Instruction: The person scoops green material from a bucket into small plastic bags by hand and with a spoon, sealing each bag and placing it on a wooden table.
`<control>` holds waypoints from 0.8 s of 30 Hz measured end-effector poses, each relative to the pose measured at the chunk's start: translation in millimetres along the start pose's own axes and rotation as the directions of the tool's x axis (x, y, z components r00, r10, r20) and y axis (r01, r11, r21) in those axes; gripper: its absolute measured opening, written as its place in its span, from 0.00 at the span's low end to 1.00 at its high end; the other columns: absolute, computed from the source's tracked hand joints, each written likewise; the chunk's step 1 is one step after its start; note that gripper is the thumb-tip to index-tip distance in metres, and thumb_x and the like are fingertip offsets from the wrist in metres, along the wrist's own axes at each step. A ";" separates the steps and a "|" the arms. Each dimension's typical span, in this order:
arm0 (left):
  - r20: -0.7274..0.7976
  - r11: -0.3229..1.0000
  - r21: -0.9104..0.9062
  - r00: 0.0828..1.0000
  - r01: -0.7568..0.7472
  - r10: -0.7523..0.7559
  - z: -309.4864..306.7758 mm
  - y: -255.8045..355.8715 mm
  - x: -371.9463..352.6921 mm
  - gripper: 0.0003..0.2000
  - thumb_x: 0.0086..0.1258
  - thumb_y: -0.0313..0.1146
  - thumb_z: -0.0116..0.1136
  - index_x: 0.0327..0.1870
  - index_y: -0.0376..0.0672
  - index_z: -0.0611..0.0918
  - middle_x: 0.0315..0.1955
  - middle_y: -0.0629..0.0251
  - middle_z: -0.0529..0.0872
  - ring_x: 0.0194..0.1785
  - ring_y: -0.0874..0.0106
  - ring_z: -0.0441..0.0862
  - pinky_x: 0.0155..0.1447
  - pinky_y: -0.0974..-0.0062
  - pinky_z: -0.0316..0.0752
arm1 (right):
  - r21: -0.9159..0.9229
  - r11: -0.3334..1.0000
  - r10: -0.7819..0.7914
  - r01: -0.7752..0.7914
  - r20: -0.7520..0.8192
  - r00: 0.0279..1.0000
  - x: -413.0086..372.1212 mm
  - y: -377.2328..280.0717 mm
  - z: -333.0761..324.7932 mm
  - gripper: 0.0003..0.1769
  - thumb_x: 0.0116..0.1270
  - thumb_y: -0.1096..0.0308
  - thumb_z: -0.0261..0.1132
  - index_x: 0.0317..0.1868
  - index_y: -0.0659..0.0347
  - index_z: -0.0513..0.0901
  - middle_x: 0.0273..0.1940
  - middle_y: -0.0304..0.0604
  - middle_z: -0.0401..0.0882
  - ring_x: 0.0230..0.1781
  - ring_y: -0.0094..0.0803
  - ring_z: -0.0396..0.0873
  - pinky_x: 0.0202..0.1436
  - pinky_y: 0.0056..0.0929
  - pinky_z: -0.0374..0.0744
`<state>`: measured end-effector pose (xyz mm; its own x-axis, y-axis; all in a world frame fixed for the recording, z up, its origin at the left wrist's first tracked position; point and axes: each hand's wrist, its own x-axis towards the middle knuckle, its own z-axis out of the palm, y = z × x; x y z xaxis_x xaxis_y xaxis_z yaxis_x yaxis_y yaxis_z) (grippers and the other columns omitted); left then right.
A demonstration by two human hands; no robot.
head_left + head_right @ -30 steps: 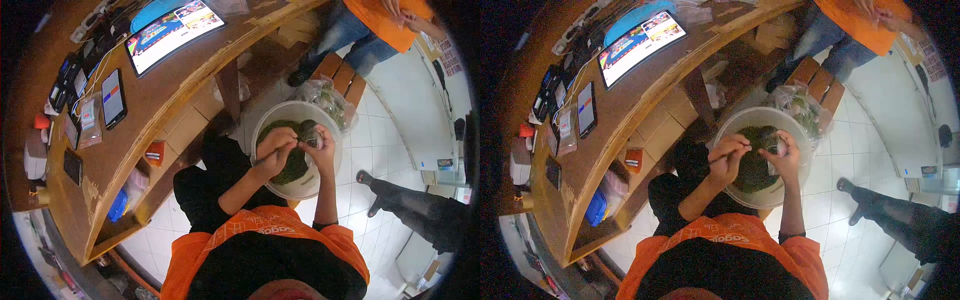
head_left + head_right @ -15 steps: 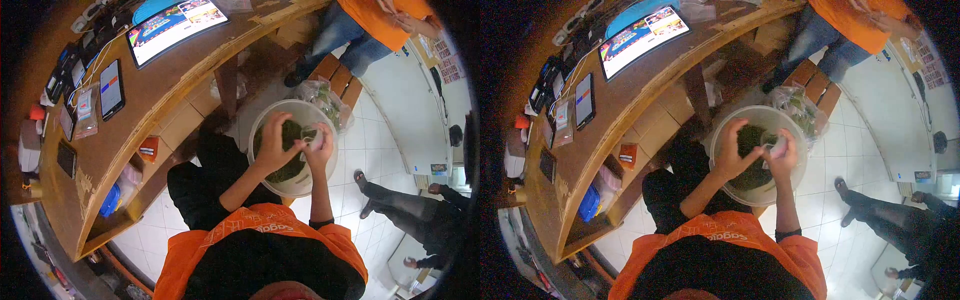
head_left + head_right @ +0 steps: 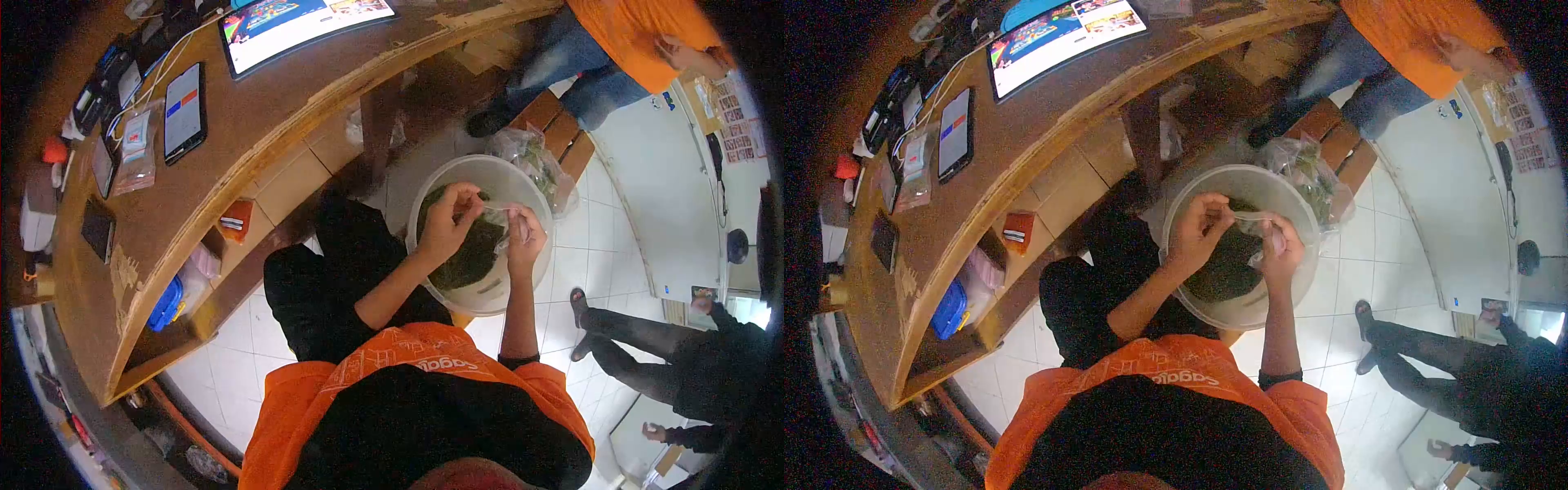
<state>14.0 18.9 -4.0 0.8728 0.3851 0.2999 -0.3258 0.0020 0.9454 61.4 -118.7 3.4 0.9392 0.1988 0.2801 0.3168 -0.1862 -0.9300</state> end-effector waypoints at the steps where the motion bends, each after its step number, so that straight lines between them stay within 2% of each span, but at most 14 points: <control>1: -0.002 0.998 -0.049 1.000 0.029 -0.029 -1.0 -4.4 -0.5 0.12 0.58 0.22 0.52 0.43 0.39 0.68 0.31 0.64 0.77 0.36 0.74 0.77 0.40 0.79 0.72 | -0.004 1.000 0.002 -0.002 0.001 1.000 -1.0 -2.0 0.1 0.06 0.57 0.76 0.59 0.36 0.68 0.76 0.34 0.41 0.76 0.35 0.24 0.73 0.41 0.21 0.70; 3: -0.006 0.993 -0.099 0.998 0.059 -0.060 -3.2 -10.3 -0.5 0.12 0.58 0.22 0.52 0.42 0.40 0.68 0.30 0.64 0.76 0.35 0.74 0.77 0.39 0.79 0.71 | 0.030 0.998 0.060 -0.059 -0.015 0.998 -2.6 -8.1 2.9 0.07 0.57 0.74 0.59 0.36 0.68 0.76 0.34 0.41 0.75 0.35 0.23 0.72 0.41 0.19 0.70; 5: 0.061 0.990 -0.100 0.994 0.097 -0.091 -5.1 -13.3 -1.5 0.15 0.57 0.19 0.52 0.43 0.39 0.63 0.35 0.62 0.75 0.39 0.75 0.74 0.42 0.80 0.70 | 0.043 0.994 0.105 -0.104 -0.017 0.994 -3.6 -4.0 1.0 0.06 0.57 0.75 0.59 0.35 0.68 0.75 0.34 0.41 0.75 0.36 0.23 0.72 0.42 0.19 0.69; 7: 0.032 0.992 -0.085 0.995 0.099 -0.096 -4.6 -13.5 -3.3 0.17 0.57 0.20 0.52 0.43 0.39 0.59 0.33 0.62 0.75 0.38 0.75 0.75 0.42 0.80 0.70 | 0.057 0.988 0.146 -0.145 -0.022 0.989 -4.5 -1.6 -0.1 0.06 0.57 0.75 0.59 0.34 0.68 0.75 0.34 0.40 0.75 0.36 0.23 0.72 0.42 0.19 0.69; 9: 0.005 0.993 -0.070 0.995 0.096 -0.096 -4.4 -8.7 -1.7 0.19 0.57 0.20 0.52 0.44 0.40 0.56 0.31 0.62 0.76 0.36 0.75 0.75 0.42 0.79 0.70 | 0.052 0.996 0.080 -0.079 -0.005 0.997 -4.4 -1.1 -1.1 0.04 0.56 0.76 0.59 0.33 0.67 0.75 0.33 0.39 0.75 0.36 0.22 0.71 0.43 0.19 0.68; 11: 0.027 0.991 -0.070 0.993 0.117 -0.116 -4.7 0.9 0.5 0.22 0.57 0.21 0.53 0.44 0.41 0.52 0.29 0.62 0.76 0.34 0.75 0.76 0.42 0.79 0.71 | 0.034 0.995 0.094 -0.093 -0.010 0.996 -4.9 6.4 -3.5 0.04 0.56 0.75 0.59 0.33 0.67 0.75 0.33 0.39 0.75 0.35 0.22 0.71 0.42 0.19 0.68; 16: 0.057 0.994 -0.072 0.996 0.080 -0.076 -3.6 -6.4 -0.5 0.24 0.56 0.21 0.54 0.44 0.41 0.51 0.30 0.61 0.76 0.35 0.74 0.76 0.41 0.79 0.71 | 0.034 0.992 0.125 -0.125 0.021 0.992 -4.6 5.5 1.1 0.05 0.56 0.74 0.60 0.32 0.66 0.76 0.32 0.38 0.75 0.35 0.22 0.71 0.42 0.19 0.68; 18: 0.044 0.997 -0.038 0.997 0.066 -0.065 -5.0 -5.8 -0.3 0.24 0.55 0.21 0.54 0.45 0.41 0.50 0.31 0.60 0.76 0.35 0.74 0.76 0.41 0.79 0.72 | 0.044 0.991 0.122 -0.129 0.135 0.983 -4.4 1.6 3.8 0.05 0.56 0.73 0.60 0.32 0.66 0.76 0.31 0.38 0.75 0.34 0.22 0.71 0.42 0.19 0.68; 19: 0.060 0.992 -0.093 0.995 0.083 -0.078 -4.1 -6.0 -0.3 0.24 0.55 0.20 0.53 0.45 0.41 0.51 0.30 0.60 0.76 0.35 0.74 0.76 0.40 0.79 0.71 | 0.044 0.991 0.123 -0.130 0.137 0.983 -4.4 -0.1 3.7 0.05 0.56 0.73 0.60 0.32 0.66 0.76 0.31 0.38 0.75 0.34 0.22 0.71 0.42 0.19 0.68; 20: 0.077 0.984 -0.148 0.993 0.099 -0.088 -3.5 -6.4 -0.1 0.24 0.55 0.20 0.52 0.46 0.42 0.52 0.28 0.60 0.76 0.35 0.73 0.76 0.39 0.79 0.70 | 0.010 0.995 0.095 -0.097 0.157 0.983 -4.3 -2.0 3.5 0.05 0.56 0.73 0.60 0.32 0.65 0.76 0.31 0.38 0.75 0.34 0.22 0.71 0.41 0.20 0.68; 24: 0.103 0.988 -0.131 0.992 0.085 -0.072 -1.0 -2.7 -1.9 0.24 0.55 0.21 0.53 0.46 0.42 0.52 0.29 0.61 0.76 0.36 0.74 0.76 0.38 0.79 0.71 | -0.080 0.996 -0.008 0.027 0.225 0.974 -3.4 -11.0 5.2 0.05 0.56 0.73 0.60 0.33 0.65 0.76 0.32 0.40 0.76 0.34 0.23 0.72 0.41 0.20 0.69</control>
<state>12.8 19.2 -7.2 0.9268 0.2865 0.2428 -0.2951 0.1554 0.9428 54.0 -112.4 11.4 0.8826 0.4114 0.2274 0.3518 -0.2572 -0.9001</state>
